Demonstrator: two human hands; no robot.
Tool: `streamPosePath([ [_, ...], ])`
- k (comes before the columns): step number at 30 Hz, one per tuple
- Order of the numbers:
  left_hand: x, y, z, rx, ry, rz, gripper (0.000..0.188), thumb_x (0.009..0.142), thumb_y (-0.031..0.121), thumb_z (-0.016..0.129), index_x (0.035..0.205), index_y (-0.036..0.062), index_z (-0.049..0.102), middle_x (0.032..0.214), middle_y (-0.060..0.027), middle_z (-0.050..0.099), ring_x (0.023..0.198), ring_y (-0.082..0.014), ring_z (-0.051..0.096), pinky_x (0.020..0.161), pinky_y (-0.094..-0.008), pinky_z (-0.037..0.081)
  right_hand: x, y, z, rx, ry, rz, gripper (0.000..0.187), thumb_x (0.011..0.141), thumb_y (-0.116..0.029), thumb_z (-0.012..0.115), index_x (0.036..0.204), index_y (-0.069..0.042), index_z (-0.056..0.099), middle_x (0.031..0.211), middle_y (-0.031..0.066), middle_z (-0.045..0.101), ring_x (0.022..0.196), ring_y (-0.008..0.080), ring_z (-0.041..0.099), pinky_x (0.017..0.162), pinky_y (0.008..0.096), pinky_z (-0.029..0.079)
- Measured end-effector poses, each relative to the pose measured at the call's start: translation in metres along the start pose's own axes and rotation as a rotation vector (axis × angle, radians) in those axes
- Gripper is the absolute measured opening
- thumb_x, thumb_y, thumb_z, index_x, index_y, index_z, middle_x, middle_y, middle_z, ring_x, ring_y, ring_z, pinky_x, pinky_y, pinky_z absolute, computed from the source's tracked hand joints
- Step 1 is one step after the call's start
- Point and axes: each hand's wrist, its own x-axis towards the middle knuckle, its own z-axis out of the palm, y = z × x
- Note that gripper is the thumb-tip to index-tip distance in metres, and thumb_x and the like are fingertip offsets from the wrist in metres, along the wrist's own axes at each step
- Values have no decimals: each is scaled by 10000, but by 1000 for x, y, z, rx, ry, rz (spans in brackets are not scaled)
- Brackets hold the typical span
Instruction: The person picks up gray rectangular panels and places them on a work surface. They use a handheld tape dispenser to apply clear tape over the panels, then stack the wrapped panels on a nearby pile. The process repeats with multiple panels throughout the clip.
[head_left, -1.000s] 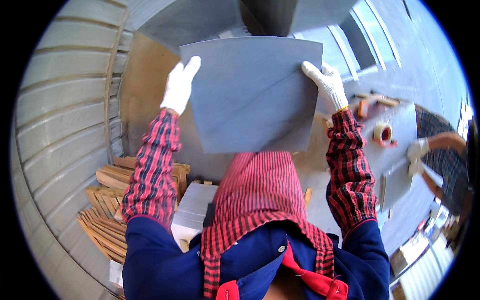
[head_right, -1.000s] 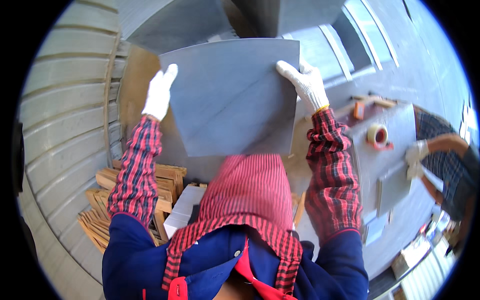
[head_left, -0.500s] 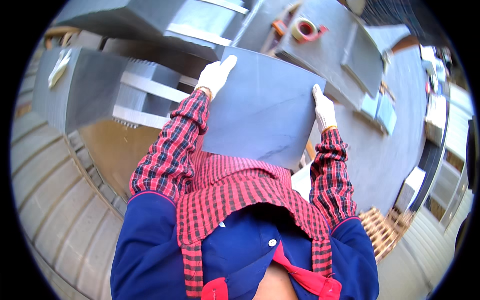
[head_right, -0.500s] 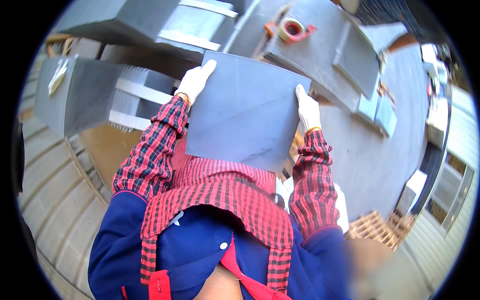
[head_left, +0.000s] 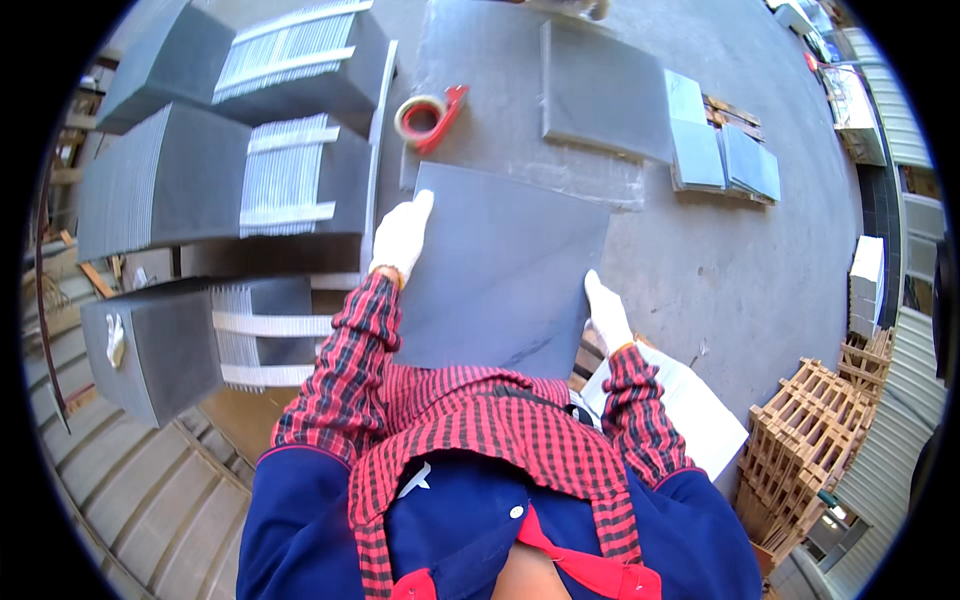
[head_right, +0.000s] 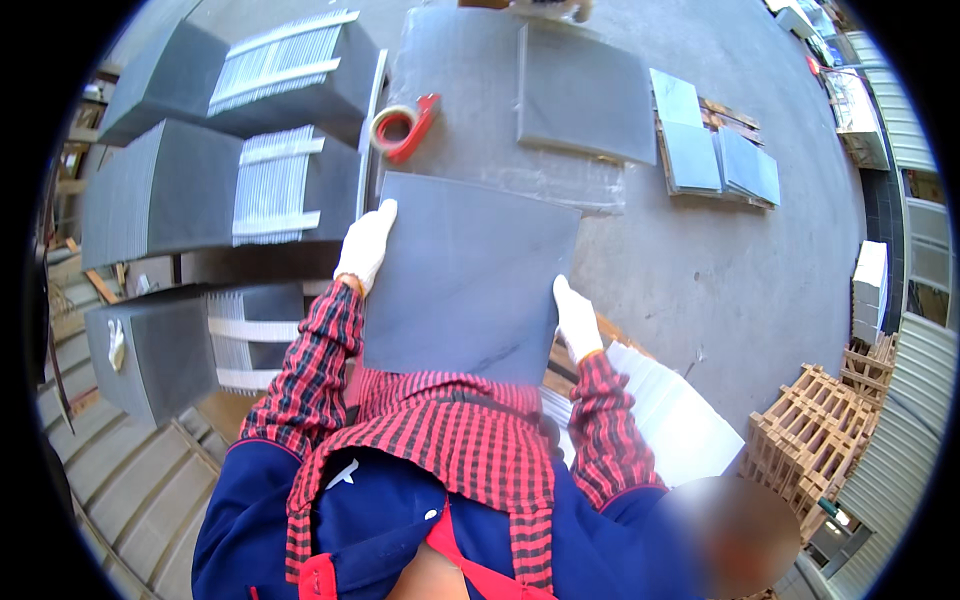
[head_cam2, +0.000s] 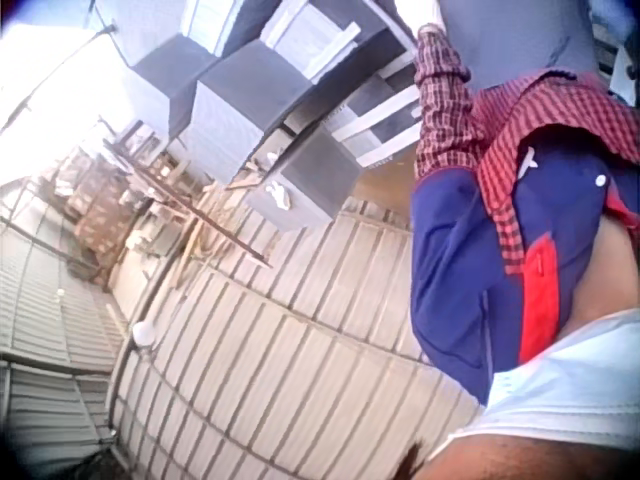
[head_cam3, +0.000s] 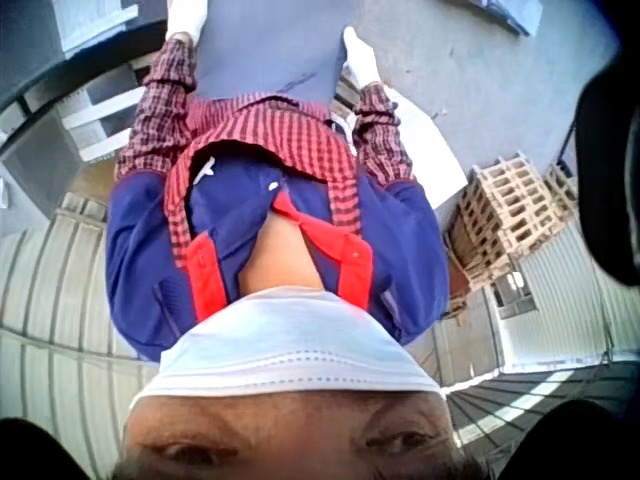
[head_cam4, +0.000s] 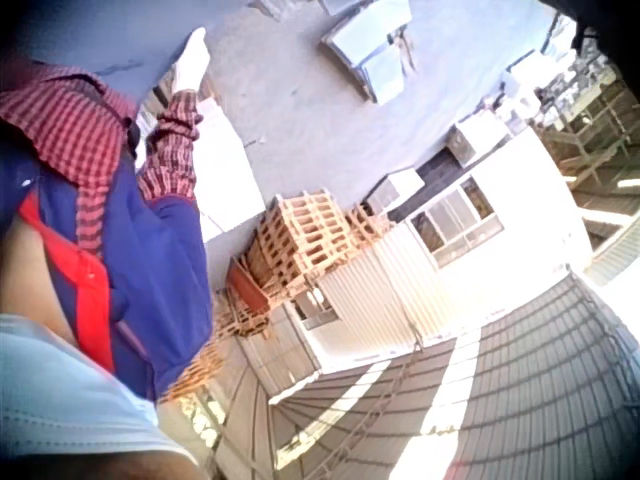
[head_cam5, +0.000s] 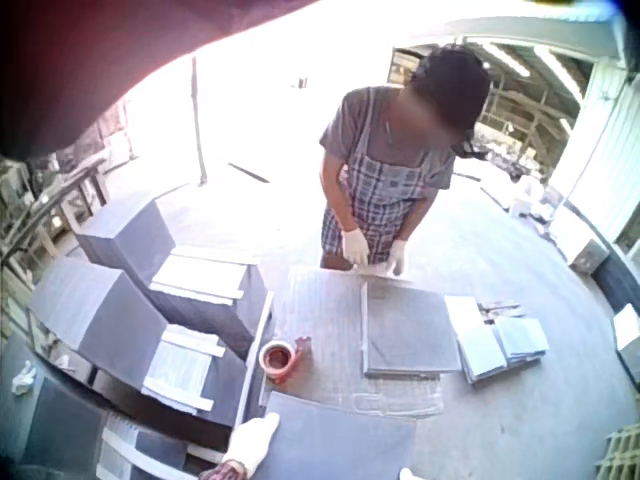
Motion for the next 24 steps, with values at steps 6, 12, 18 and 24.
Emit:
streamPosePath([
  [6, -23, 43, -10, -216, -101, -168, 683, 965, 486, 593, 1379, -53, 529, 1335, -187, 609, 1236, -261, 551, 1064, -341, 387, -9, 14, -9, -25, 95, -94, 544, 1025, -448, 499, 1055, 69, 664, 870, 104, 679, 729, 174, 550, 693, 356, 460],
  [12, -34, 50, -7, -360, -107, -212, 723, 940, 417, 653, 1460, -36, 437, 1443, -186, 529, 1304, -255, 504, 1081, -360, 375, 3, 37, -9, -58, 148, -310, 541, 1028, -473, 479, 1038, 35, 666, 825, 146, 652, 641, 189, 511, 629, 358, 445],
  [18, -33, 98, -7, -666, -72, -136, 641, 969, 406, 631, 1429, -13, 477, 1380, -114, 554, 1283, -221, 489, 1092, -334, 349, -17, -6, -23, 110, 191, -202, 556, 1020, -524, 478, 979, -5, 671, 802, 65, 613, 637, 164, 501, 585, 338, 428],
  [24, -35, 151, -3, -1392, -199, -113, 462, 1054, 422, 492, 1295, 40, 590, 1243, -35, 611, 1119, -127, 561, 1005, -284, 420, -34, -44, -40, 414, 451, -241, 916, 931, -776, 387, 1305, 37, 586, 1128, 104, 647, 965, 207, 590, 764, 341, 494],
])
